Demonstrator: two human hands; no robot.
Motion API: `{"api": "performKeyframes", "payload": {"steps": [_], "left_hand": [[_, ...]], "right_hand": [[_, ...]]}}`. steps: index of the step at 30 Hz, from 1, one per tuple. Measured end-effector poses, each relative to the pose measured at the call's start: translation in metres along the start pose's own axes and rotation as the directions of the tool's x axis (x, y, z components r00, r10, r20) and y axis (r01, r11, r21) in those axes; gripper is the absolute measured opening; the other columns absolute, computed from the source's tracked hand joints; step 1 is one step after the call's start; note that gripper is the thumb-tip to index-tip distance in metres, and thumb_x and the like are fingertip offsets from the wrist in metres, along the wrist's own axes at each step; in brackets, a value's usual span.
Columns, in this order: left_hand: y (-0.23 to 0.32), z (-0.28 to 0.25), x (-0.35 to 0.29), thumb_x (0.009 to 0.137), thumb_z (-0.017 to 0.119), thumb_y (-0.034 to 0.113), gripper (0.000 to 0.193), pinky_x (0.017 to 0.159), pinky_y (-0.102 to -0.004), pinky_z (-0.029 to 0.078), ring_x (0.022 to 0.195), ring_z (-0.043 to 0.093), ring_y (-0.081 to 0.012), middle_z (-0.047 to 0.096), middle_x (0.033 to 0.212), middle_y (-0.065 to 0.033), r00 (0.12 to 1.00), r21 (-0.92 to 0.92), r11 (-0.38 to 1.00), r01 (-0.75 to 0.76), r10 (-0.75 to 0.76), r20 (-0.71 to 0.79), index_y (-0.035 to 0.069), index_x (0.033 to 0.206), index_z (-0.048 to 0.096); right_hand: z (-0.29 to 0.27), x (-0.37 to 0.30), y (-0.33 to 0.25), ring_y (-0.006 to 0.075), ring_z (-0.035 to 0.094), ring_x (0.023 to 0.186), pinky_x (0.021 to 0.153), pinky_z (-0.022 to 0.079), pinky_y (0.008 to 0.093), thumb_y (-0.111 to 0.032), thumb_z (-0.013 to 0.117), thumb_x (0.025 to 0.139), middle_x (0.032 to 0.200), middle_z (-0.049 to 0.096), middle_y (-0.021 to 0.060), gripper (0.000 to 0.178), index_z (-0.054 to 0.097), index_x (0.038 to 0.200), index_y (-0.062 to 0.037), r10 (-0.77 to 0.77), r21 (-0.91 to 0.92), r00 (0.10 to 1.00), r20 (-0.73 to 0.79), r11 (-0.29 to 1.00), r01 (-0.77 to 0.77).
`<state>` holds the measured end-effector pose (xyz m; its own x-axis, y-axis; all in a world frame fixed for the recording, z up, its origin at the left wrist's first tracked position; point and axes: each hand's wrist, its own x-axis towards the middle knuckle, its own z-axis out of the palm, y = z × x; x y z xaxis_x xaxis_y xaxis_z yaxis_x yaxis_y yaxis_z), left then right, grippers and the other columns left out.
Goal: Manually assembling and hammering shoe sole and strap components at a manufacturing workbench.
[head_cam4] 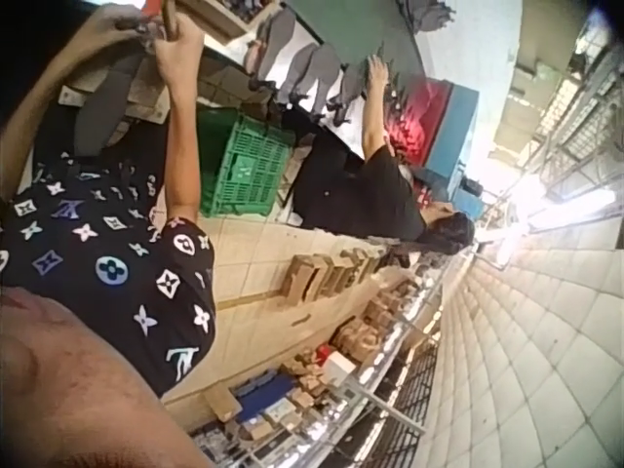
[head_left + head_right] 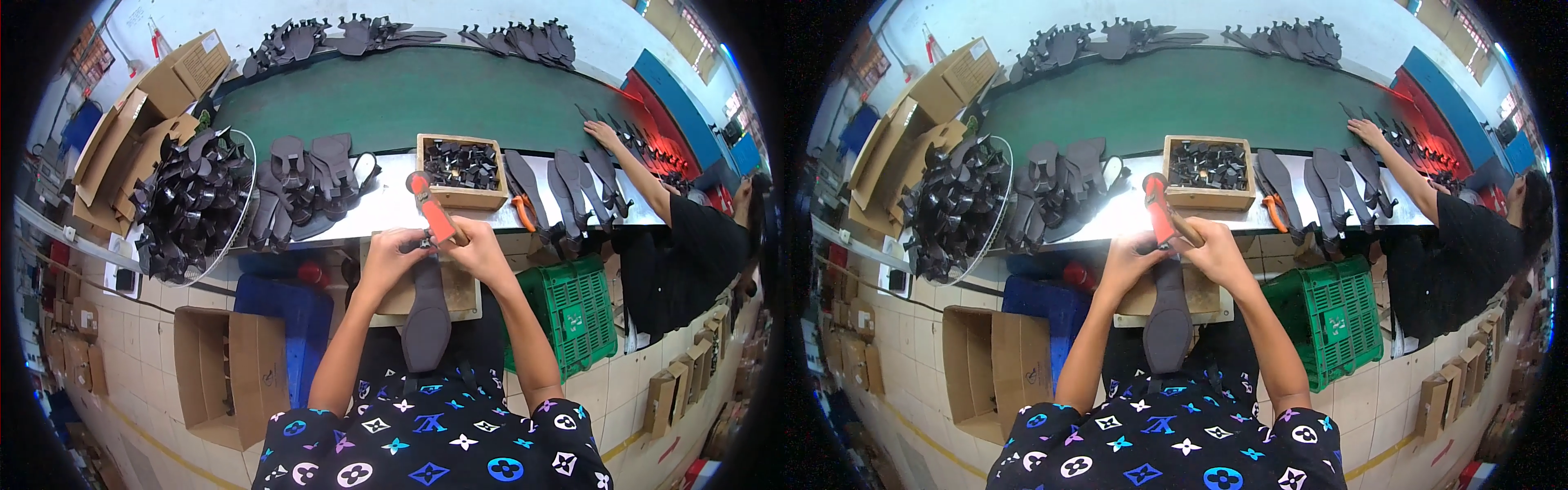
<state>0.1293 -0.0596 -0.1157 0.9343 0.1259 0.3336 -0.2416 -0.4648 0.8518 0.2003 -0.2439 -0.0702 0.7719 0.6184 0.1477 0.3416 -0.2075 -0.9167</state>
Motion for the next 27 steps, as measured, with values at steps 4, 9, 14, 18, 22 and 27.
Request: {"api": "performKeyframes", "payload": {"steps": [4,9,14,18,22,27], "left_hand": [[-0.004,-0.003,0.000,0.072,0.079,0.007,0.028,0.080,-0.0363,0.054,0.087,0.070,-0.0295,0.073,0.096,-0.0157,1.000,0.005,1.000,-0.031,0.031,-0.004,-0.001,0.099,0.073],[-0.001,-0.006,0.000,0.073,0.078,0.007,0.028,0.082,-0.0371,0.053,0.090,0.070,-0.0299,0.073,0.097,-0.0163,0.997,-0.015,0.998,0.067,-0.066,0.046,-0.001,0.099,0.073],[0.006,-0.008,0.000,0.076,0.079,0.011,0.028,0.083,-0.0373,0.053,0.093,0.069,-0.0298,0.073,0.100,-0.0165,0.997,-0.036,0.999,0.018,-0.015,0.076,-0.002,0.100,0.072],[0.000,-0.007,-0.001,0.078,0.081,0.015,0.030,0.084,-0.0372,0.053,0.093,0.069,-0.0296,0.073,0.101,-0.0164,0.997,-0.054,0.999,-0.003,0.007,0.076,-0.002,0.102,0.072],[0.000,-0.008,0.000,0.077,0.081,0.015,0.031,0.084,-0.0366,0.053,0.093,0.069,-0.0287,0.073,0.101,-0.0163,0.997,-0.064,0.998,0.017,-0.012,0.075,-0.001,0.102,0.072],[0.005,-0.010,0.001,0.076,0.079,0.011,0.029,0.077,-0.0347,0.054,0.085,0.071,-0.0276,0.073,0.097,-0.0173,1.000,-0.081,0.997,0.004,-0.003,0.013,-0.001,0.102,0.072]], "right_hand": [[0.002,-0.001,-0.006,0.0268,0.067,0.079,0.074,0.050,0.0345,-0.010,0.072,0.083,0.089,0.068,0.0154,0.025,0.067,0.104,0.0018,-0.175,-0.127,0.984,0.011,0.976,0.176],[0.008,-0.005,-0.013,0.0313,0.066,0.082,0.076,0.050,0.0367,-0.008,0.070,0.083,0.091,0.067,0.0170,0.024,0.066,0.105,0.0024,-0.149,-0.118,0.989,-0.011,0.982,0.146],[0.010,-0.005,0.004,0.0288,0.064,0.077,0.073,0.049,0.0357,-0.011,0.069,0.085,0.086,0.066,0.0183,0.026,0.065,0.106,0.0040,-0.068,-0.057,0.997,-0.034,0.996,0.066],[0.014,-0.006,0.014,0.0132,0.064,0.086,0.080,0.052,0.0297,-0.004,0.066,0.086,0.092,0.071,0.0093,0.025,0.067,0.109,0.0054,0.033,0.043,0.997,-0.069,0.999,-0.030],[0.015,-0.006,0.007,0.0138,0.066,0.089,0.084,0.052,0.0302,-0.004,0.067,0.086,0.095,0.071,0.0086,0.026,0.068,0.109,0.0065,0.091,0.063,0.993,-0.071,0.994,-0.086],[0.010,-0.010,-0.011,0.0257,0.067,0.089,0.079,0.051,0.0315,-0.001,0.067,0.084,0.102,0.068,0.0138,0.020,0.066,0.102,0.0065,-0.255,-0.219,0.966,-0.027,0.945,0.243]]}}
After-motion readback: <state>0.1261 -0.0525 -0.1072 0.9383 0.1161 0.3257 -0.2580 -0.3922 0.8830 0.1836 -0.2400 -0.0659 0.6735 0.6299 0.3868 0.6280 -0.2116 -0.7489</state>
